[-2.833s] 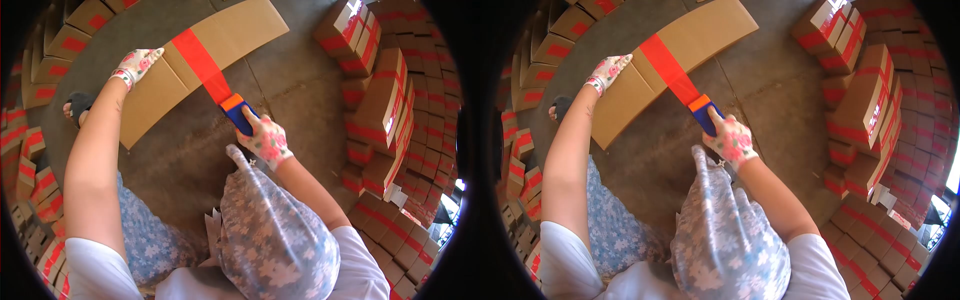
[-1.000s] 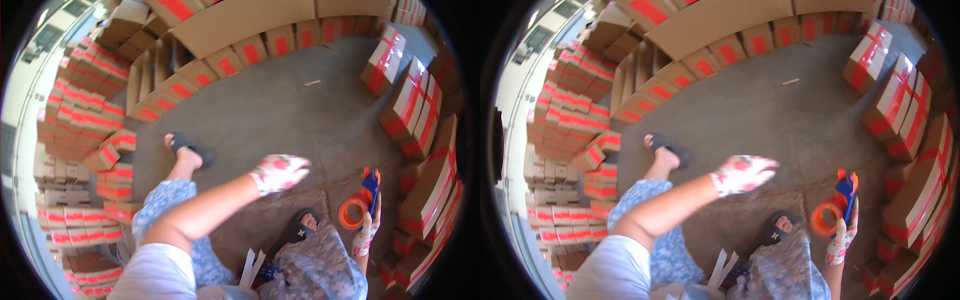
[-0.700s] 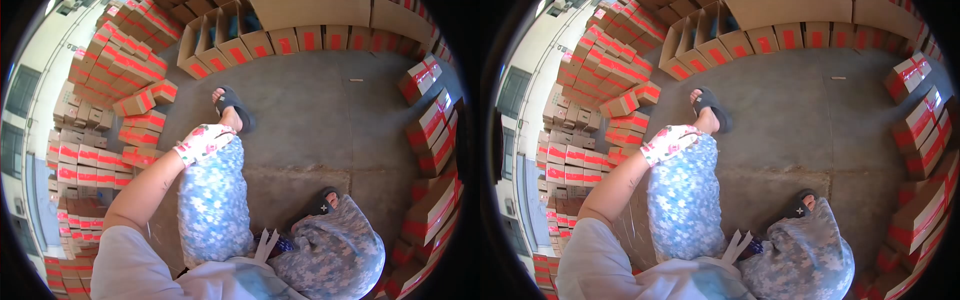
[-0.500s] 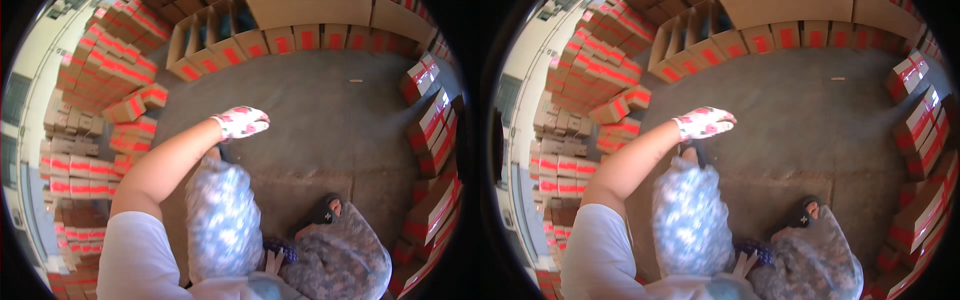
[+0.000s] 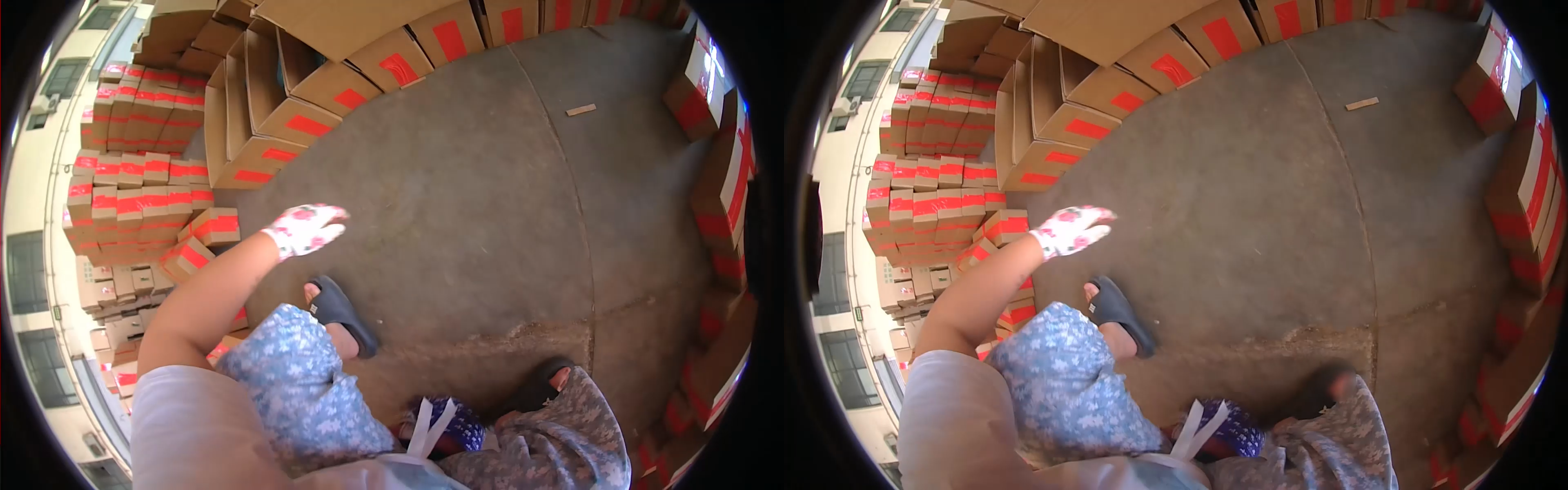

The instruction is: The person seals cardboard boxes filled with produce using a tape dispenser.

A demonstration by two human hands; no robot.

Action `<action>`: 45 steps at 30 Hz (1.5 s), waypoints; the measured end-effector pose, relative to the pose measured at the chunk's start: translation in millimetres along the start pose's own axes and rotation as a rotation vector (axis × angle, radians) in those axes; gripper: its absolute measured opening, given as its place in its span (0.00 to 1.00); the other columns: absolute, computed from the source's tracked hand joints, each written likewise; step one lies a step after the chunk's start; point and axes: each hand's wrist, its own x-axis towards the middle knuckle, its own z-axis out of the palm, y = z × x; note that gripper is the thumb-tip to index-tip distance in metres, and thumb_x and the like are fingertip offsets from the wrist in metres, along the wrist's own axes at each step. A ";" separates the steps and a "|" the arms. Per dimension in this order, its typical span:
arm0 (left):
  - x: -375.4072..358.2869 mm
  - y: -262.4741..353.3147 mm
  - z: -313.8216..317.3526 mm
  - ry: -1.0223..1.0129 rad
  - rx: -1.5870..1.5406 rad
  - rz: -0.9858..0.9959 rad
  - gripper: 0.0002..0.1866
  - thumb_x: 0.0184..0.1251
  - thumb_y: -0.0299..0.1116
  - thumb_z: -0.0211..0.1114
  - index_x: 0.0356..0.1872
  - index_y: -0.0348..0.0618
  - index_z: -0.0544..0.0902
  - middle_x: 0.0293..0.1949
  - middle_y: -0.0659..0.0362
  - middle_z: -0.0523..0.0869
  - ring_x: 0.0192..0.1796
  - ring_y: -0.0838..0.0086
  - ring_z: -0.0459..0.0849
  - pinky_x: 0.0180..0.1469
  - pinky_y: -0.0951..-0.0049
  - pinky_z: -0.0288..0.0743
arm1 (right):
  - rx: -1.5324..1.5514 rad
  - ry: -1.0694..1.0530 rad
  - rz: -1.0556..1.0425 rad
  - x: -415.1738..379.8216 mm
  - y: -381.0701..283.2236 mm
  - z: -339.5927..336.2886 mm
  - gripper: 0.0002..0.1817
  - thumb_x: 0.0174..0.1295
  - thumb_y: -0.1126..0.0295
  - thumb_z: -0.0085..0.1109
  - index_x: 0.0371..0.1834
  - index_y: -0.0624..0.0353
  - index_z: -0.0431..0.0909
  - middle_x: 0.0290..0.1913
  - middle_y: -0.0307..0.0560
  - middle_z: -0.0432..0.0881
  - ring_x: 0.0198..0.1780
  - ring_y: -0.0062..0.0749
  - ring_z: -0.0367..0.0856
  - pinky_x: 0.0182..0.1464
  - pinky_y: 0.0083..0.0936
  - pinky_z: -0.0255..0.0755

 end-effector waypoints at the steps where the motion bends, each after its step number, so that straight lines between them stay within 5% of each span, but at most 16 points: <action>1: -12.7 -20.2 -3.7 0.004 0.035 -0.095 0.25 0.72 0.50 0.52 0.64 0.47 0.74 0.62 0.48 0.78 0.65 0.54 0.75 0.68 0.59 0.67 | 0.013 0.002 0.012 -2.1 2.8 6.5 0.35 0.59 0.68 0.60 0.72 0.64 0.66 0.58 0.49 0.79 0.53 0.30 0.80 0.55 0.26 0.74; 4: -39.2 -95.8 -20.2 0.054 0.128 -0.298 0.28 0.71 0.50 0.55 0.66 0.48 0.72 0.66 0.48 0.74 0.69 0.54 0.71 0.70 0.59 0.64 | 0.042 0.013 0.033 -18.1 4.1 32.1 0.35 0.59 0.69 0.60 0.72 0.64 0.66 0.57 0.49 0.79 0.53 0.30 0.80 0.55 0.26 0.74; 8: -49.8 -173.6 -38.1 0.373 0.111 -0.484 0.32 0.70 0.51 0.58 0.69 0.44 0.70 0.69 0.47 0.70 0.72 0.55 0.67 0.73 0.61 0.61 | 0.030 0.026 0.004 -38.7 -15.3 72.3 0.34 0.59 0.69 0.60 0.72 0.64 0.66 0.57 0.49 0.79 0.52 0.29 0.80 0.55 0.26 0.74; 13: 53.0 -309.7 -47.7 0.698 -0.047 -0.615 0.40 0.68 0.63 0.53 0.71 0.41 0.65 0.68 0.40 0.71 0.68 0.50 0.72 0.70 0.58 0.66 | -0.042 0.118 -0.097 -63.4 -54.4 130.1 0.34 0.59 0.70 0.60 0.71 0.64 0.67 0.56 0.49 0.80 0.52 0.29 0.80 0.55 0.26 0.74; 16: 103.0 -329.4 -66.7 0.824 -0.393 -0.670 0.43 0.61 0.66 0.60 0.66 0.40 0.70 0.61 0.39 0.77 0.63 0.48 0.77 0.66 0.57 0.71 | -0.147 0.142 -0.140 -78.0 -94.6 165.5 0.34 0.59 0.70 0.60 0.71 0.64 0.67 0.56 0.49 0.80 0.52 0.29 0.80 0.55 0.26 0.74; 22: 108.4 -386.4 -48.8 0.646 -0.505 -0.801 0.34 0.60 0.55 0.65 0.60 0.38 0.78 0.64 0.44 0.77 0.64 0.54 0.78 0.63 0.60 0.74 | -0.326 0.145 -0.265 -79.4 -192.5 239.8 0.33 0.59 0.71 0.59 0.71 0.64 0.67 0.55 0.49 0.80 0.51 0.28 0.80 0.54 0.25 0.74; 25: 99.8 -377.2 -40.8 0.497 -0.502 -0.568 0.24 0.64 0.47 0.53 0.46 0.39 0.87 0.49 0.40 0.85 0.52 0.48 0.84 0.55 0.56 0.77 | -0.390 0.121 -0.310 -82.2 -229.0 271.6 0.33 0.59 0.71 0.59 0.71 0.64 0.67 0.55 0.49 0.80 0.51 0.28 0.80 0.54 0.25 0.74; 29: 73.8 -378.6 -9.6 0.548 -0.498 -0.493 0.22 0.64 0.47 0.53 0.40 0.40 0.87 0.44 0.43 0.87 0.48 0.50 0.86 0.50 0.55 0.79 | -0.479 0.096 -0.368 -106.3 -277.9 303.0 0.33 0.59 0.71 0.59 0.71 0.64 0.68 0.55 0.48 0.81 0.51 0.28 0.80 0.54 0.25 0.74; 34: 15.5 -372.7 108.1 0.656 -0.264 -0.398 0.22 0.66 0.51 0.56 0.28 0.41 0.85 0.33 0.45 0.87 0.38 0.50 0.87 0.41 0.55 0.79 | -0.474 0.073 -0.357 -127.1 -285.5 283.1 0.33 0.59 0.72 0.59 0.70 0.64 0.68 0.54 0.48 0.81 0.50 0.27 0.80 0.53 0.24 0.74; 40: -109.6 -321.6 246.2 0.389 -0.099 -0.425 0.26 0.72 0.54 0.51 0.38 0.38 0.83 0.39 0.48 0.86 0.46 0.57 0.85 0.48 0.59 0.77 | -0.389 0.104 -0.234 -161.8 -237.9 193.5 0.32 0.59 0.72 0.58 0.70 0.64 0.68 0.53 0.48 0.81 0.50 0.27 0.80 0.53 0.24 0.74; 41: -117.8 -332.9 309.9 0.424 0.005 -0.336 0.26 0.73 0.54 0.50 0.37 0.39 0.83 0.37 0.49 0.86 0.45 0.57 0.85 0.48 0.59 0.77 | -0.371 0.104 -0.219 -168.7 -232.1 178.4 0.32 0.59 0.73 0.58 0.70 0.64 0.69 0.53 0.48 0.81 0.50 0.27 0.80 0.53 0.24 0.74; 45: -216.0 -240.3 334.7 0.354 -0.266 -0.472 0.22 0.71 0.49 0.52 0.38 0.39 0.84 0.40 0.44 0.86 0.47 0.51 0.83 0.52 0.55 0.75 | -0.297 0.098 -0.180 -170.6 -214.1 131.4 0.32 0.59 0.73 0.58 0.70 0.64 0.69 0.53 0.48 0.82 0.50 0.26 0.80 0.53 0.24 0.74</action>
